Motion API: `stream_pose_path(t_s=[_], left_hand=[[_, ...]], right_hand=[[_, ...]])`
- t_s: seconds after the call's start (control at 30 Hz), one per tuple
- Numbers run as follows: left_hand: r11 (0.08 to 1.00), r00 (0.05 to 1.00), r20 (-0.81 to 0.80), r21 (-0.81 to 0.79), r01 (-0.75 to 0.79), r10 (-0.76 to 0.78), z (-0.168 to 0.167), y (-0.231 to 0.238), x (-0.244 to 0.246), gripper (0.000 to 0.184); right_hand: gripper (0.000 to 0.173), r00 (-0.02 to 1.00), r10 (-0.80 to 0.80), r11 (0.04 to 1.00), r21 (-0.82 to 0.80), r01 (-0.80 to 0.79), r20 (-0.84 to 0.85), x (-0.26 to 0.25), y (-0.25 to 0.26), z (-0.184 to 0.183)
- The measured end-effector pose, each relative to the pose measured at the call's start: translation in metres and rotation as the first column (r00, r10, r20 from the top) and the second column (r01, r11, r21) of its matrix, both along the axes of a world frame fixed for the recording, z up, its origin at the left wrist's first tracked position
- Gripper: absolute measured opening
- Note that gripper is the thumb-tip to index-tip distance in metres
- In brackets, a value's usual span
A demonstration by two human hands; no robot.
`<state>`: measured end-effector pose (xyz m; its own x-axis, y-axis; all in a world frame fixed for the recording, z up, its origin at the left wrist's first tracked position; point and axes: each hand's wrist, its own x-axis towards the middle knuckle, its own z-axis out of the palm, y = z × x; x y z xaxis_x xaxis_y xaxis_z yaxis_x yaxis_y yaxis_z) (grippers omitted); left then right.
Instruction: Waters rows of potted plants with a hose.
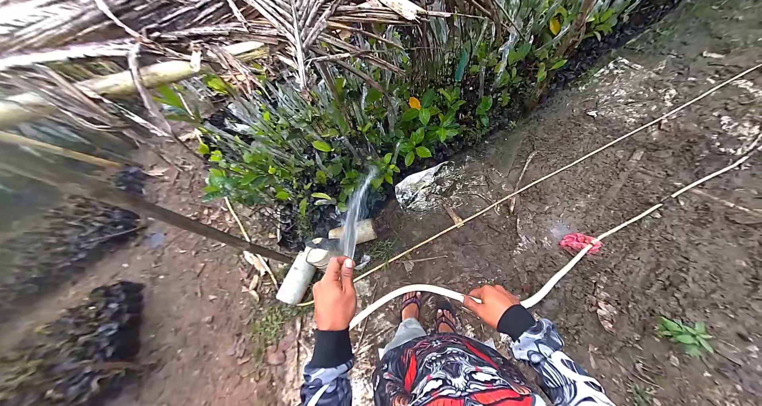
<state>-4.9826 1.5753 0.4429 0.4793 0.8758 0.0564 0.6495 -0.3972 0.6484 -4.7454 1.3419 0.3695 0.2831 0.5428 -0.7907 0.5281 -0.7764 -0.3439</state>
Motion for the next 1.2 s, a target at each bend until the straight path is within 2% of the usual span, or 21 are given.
stream_pose_path(t_s=[0.2, 0.47, 0.6, 0.73, 0.83, 0.93, 1.03, 1.13, 1.2], left_hand=[[0.993, 0.995, -0.045, -0.072, 0.090, -0.093, 0.001, -0.002, 0.002, 0.033], [0.998, 0.994, 0.092, 0.022, -0.062, 0.060, 0.002, -0.001, 0.002, 0.034], [0.993, 0.968, 0.222, -0.025, -0.112, 0.114, 0.009, 0.001, 0.008, 0.030], [0.985, 0.939, 0.301, -0.092, -0.145, 0.167, 0.020, -0.004, 0.017, 0.026], [0.974, 0.929, 0.306, -0.151, -0.166, 0.206, 0.020, -0.012, 0.025, 0.026], [0.964, 0.911, 0.336, -0.192, -0.182, 0.238, 0.014, -0.017, 0.038, 0.026], [0.961, 0.915, 0.320, -0.204, -0.187, 0.246, 0.004, -0.024, 0.060, 0.027], [0.974, 0.945, 0.251, -0.138, -0.179, 0.209, 0.000, -0.037, 0.086, 0.029], [0.981, 0.956, 0.236, -0.132, -0.145, 0.173, -0.005, -0.044, 0.098, 0.029]], right_hand=[[0.056, 1.000, 0.004, 1.000, -0.011, -0.004, 0.003, 0.003, -0.001, -0.002], [0.056, 0.998, -0.055, 0.998, 0.006, 0.055, 0.030, 0.005, -0.001, -0.018], [0.058, 0.992, -0.025, 0.995, -0.096, 0.037, 0.124, 0.008, 0.001, -0.060], [0.053, 0.999, -0.025, 0.991, -0.127, 0.030, 0.043, 0.016, -0.015, -0.126], [0.051, 0.996, -0.080, 0.989, -0.120, 0.085, 0.041, 0.014, -0.028, -0.148], [0.053, 0.979, -0.187, 0.979, -0.059, 0.193, 0.086, 0.014, -0.025, -0.132], [0.055, 0.965, -0.262, 0.949, 0.180, 0.259, -0.010, 0.013, 0.002, -0.084], [0.047, 0.935, -0.224, 0.799, 0.497, 0.338, -0.276, 0.001, 0.040, -0.024], [0.047, 0.888, -0.102, 0.655, 0.641, 0.400, -0.449, -0.012, 0.062, -0.003]])
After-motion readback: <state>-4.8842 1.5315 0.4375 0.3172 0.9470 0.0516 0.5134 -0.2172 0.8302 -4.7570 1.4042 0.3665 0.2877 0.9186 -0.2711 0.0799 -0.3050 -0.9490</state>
